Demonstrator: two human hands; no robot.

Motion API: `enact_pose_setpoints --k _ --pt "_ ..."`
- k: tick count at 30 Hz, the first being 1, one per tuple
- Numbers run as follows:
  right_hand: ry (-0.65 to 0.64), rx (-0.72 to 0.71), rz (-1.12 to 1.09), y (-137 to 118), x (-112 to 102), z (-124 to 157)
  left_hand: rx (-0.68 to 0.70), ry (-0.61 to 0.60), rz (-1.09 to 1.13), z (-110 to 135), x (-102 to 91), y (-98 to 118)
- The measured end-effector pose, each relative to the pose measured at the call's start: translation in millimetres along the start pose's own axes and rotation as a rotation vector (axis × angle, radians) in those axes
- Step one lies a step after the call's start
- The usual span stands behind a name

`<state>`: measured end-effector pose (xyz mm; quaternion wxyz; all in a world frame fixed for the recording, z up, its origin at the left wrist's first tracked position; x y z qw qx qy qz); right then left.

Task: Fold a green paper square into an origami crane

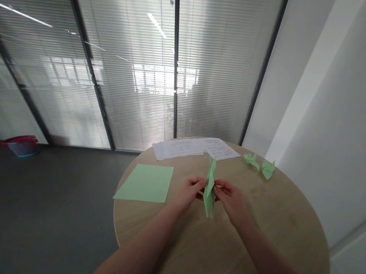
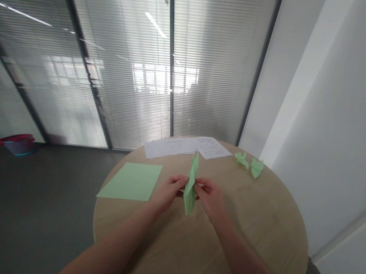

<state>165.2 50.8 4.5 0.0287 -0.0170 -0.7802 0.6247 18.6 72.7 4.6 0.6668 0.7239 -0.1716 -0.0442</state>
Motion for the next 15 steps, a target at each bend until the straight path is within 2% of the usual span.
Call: enact_pose_setpoints --k 10,15 --pt "-0.027 0.019 -0.103 4.2 1.0 -1.1 0.034 0.005 0.053 0.5 2.6 5.2" --pt "-0.048 0.039 -0.164 6.7 2.3 -0.5 0.028 0.057 0.053 0.4 -1.4 5.4"
Point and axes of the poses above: each hand's wrist, its own z-axis away from the middle knuckle, its own x-axis out of the palm, y = z × x, the point moved 8 cm from there along -z, towards the middle knuckle
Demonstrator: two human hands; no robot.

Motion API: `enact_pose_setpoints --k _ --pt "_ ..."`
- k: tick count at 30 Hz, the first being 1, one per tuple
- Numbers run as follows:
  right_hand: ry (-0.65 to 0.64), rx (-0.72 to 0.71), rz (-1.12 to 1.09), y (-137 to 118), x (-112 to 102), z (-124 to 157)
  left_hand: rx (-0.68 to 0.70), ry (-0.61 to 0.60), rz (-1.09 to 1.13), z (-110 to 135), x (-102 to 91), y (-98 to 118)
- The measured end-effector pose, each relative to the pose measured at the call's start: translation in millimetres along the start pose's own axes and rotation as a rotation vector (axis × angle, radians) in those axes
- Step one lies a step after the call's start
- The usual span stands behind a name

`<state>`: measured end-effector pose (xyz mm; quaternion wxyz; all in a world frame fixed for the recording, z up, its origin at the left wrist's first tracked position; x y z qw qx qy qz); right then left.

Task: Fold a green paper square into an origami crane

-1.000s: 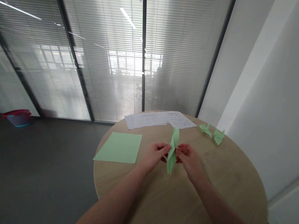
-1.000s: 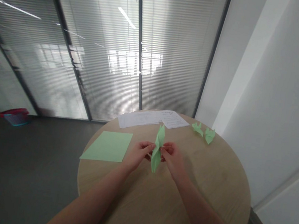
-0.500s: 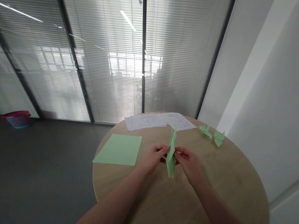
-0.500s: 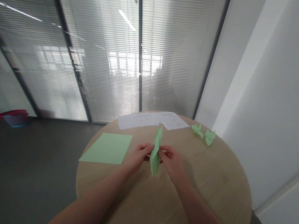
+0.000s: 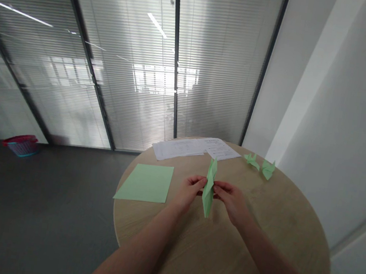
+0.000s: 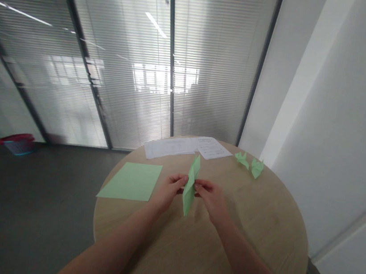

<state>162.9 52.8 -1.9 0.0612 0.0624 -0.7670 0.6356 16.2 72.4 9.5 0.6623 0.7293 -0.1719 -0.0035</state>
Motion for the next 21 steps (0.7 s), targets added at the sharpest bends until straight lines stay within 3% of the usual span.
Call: enact_pose_setpoints --k 21 --pt "-0.004 0.100 -0.053 9.7 2.3 0.6 0.047 0.117 -0.045 -2.4 -9.9 1.0"
Point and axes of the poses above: each hand's wrist, its own z-axis away from the middle knuckle, its own x-axis out of the palm, y = z × x, the point moved 8 cm from there along -z, towards the middle knuckle
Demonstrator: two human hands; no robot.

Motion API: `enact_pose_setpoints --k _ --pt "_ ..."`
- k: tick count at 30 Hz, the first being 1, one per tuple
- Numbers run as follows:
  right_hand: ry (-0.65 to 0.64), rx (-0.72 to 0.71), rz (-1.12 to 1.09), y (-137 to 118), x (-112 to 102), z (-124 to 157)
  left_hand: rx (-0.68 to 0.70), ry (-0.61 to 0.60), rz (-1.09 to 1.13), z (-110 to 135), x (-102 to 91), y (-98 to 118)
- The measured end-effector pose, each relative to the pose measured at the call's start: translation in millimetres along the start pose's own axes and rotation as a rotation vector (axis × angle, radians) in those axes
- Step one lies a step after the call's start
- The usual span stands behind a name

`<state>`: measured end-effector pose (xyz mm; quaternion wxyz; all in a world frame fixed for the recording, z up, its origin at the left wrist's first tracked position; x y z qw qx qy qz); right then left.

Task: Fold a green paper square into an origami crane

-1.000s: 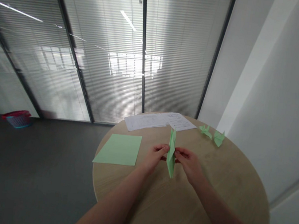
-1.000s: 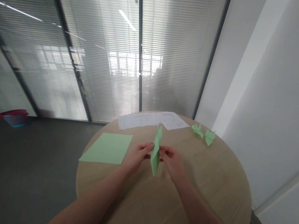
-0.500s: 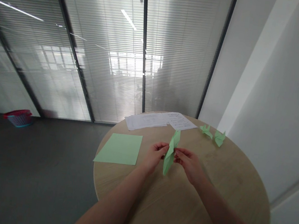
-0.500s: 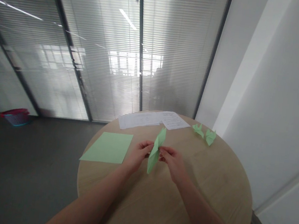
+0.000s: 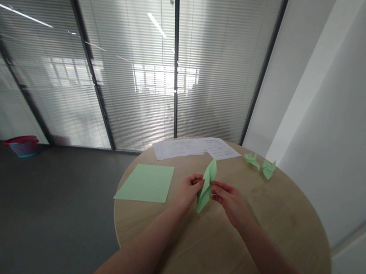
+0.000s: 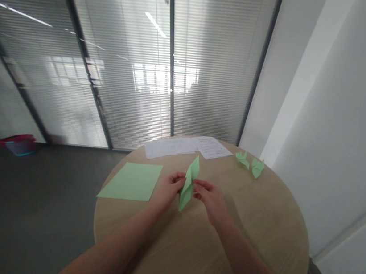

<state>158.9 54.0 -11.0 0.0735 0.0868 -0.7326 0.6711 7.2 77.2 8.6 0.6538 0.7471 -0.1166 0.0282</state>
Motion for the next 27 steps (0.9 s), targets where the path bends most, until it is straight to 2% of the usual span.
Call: enact_pose_setpoints --k 13,20,27 --pt "0.016 -0.043 -0.073 -8.3 2.8 4.5 -0.069 0.027 0.060 1.0 -1.6 -10.6" --pt "0.061 -0.097 0.076 -12.3 -1.3 4.3 -0.064 0.042 0.068 1.5 -1.9 -8.6" --pt "0.082 -0.242 0.200 -18.9 -0.3 4.9 -0.060 0.063 0.079 0.1 -3.5 -9.8"
Point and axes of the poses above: each hand's wrist, its own z-axis away from the middle knuckle, its own x-axis out of the palm, y = z × x, the point moved 8 cm from there along -z, towards the middle knuckle
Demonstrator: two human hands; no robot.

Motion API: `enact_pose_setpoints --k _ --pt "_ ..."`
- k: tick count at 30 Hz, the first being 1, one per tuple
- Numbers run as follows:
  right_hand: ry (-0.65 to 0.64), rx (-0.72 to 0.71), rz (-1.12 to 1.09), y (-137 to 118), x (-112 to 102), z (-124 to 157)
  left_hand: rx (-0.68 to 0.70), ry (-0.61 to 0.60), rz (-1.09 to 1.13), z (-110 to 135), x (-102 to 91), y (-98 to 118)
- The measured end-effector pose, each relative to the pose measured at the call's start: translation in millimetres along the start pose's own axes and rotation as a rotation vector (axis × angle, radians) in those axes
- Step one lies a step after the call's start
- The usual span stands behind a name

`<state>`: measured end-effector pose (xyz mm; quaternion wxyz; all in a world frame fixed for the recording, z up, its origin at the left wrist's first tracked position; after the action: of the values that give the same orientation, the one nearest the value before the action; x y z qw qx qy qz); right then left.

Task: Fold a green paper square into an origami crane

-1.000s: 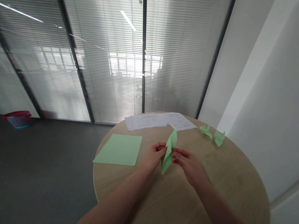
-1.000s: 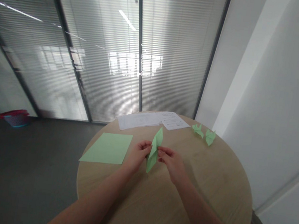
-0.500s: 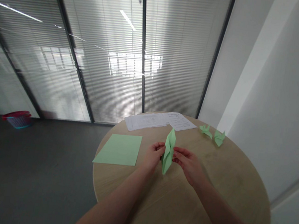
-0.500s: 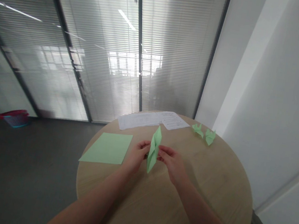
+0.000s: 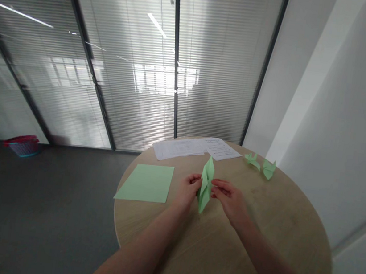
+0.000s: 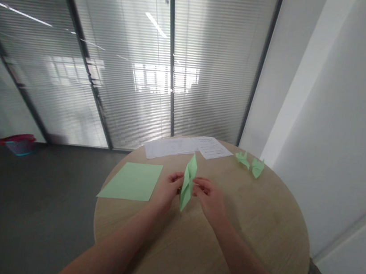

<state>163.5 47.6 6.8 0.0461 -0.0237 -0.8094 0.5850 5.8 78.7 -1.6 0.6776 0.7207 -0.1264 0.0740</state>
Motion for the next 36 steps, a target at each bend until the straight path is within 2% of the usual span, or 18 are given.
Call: enact_pose_setpoints --k 5,12,19,36 --pt "-0.011 -0.073 0.040 -3.1 -0.2 1.9 -0.008 0.000 0.010 1.9 1.6 0.8" --pt "-0.009 -0.077 0.079 -5.9 -1.5 1.0 -0.005 -0.011 0.000 3.1 2.9 2.4" --pt "0.003 0.045 -0.001 3.5 -3.3 -2.5 0.002 -0.063 -0.044 4.4 7.0 2.9" --pt "0.129 0.086 -0.075 5.3 -12.9 -3.7 0.061 -0.094 -0.096 -1.9 9.6 -5.5"
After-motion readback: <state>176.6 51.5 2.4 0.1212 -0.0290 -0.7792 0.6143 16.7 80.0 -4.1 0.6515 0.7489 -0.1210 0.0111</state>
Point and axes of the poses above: each hand's wrist, its own z-axis away from the middle knuckle, its own x-axis out of the palm, y = z × x, the point moved 8 cm from there along -z, towards the middle knuckle
